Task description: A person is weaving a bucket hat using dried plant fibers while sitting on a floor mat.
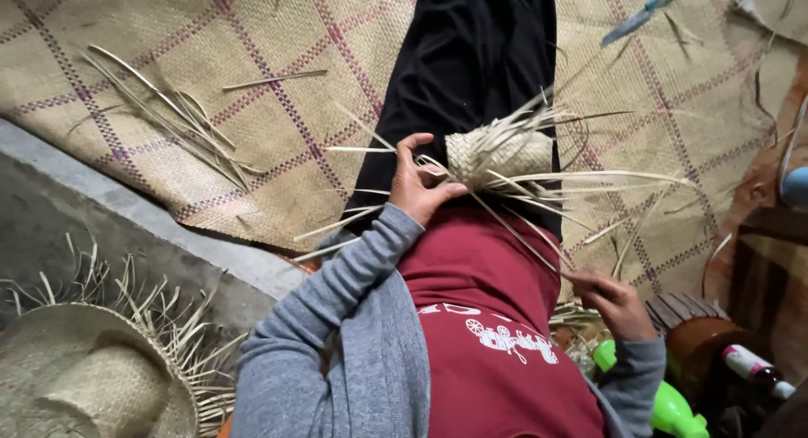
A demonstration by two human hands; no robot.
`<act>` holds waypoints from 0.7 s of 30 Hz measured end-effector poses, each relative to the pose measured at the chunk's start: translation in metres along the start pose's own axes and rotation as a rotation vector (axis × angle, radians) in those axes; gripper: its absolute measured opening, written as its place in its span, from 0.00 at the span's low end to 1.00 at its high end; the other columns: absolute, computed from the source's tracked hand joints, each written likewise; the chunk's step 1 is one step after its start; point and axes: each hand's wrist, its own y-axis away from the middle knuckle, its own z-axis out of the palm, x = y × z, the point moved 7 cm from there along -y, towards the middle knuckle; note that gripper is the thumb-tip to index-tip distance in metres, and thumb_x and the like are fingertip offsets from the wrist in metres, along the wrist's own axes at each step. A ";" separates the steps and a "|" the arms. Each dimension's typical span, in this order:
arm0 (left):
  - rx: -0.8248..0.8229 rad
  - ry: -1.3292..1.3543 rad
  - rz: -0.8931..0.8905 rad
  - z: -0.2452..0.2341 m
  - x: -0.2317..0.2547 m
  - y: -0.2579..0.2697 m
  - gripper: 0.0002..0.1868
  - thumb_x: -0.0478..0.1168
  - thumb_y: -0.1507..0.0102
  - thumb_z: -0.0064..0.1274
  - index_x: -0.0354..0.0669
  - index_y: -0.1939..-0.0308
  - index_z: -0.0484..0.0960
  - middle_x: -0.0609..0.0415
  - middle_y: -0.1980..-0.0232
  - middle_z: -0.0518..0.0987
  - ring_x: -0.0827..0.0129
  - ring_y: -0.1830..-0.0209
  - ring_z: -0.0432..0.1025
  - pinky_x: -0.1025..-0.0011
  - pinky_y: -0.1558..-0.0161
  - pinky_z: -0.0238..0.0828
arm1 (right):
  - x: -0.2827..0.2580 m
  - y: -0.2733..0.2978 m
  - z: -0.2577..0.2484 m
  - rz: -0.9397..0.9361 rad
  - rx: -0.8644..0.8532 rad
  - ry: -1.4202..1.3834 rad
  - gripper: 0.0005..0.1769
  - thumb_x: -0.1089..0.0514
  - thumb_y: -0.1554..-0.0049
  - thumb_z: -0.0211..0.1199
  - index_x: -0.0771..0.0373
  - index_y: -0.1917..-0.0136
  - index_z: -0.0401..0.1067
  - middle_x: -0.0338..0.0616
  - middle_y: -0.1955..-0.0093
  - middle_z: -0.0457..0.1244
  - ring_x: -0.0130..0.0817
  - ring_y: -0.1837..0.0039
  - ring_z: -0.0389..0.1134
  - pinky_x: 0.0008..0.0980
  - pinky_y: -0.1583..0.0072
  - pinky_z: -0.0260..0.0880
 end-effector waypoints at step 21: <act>0.011 0.226 0.034 -0.001 -0.011 -0.008 0.21 0.32 0.41 0.71 0.41 0.46 0.81 0.50 0.61 0.86 0.70 0.64 0.83 0.76 0.61 0.87 | 0.066 0.012 -0.016 0.242 0.002 -0.101 0.14 0.68 0.44 0.69 0.70 0.44 0.84 0.61 0.69 0.69 0.44 0.65 0.70 0.43 0.59 0.73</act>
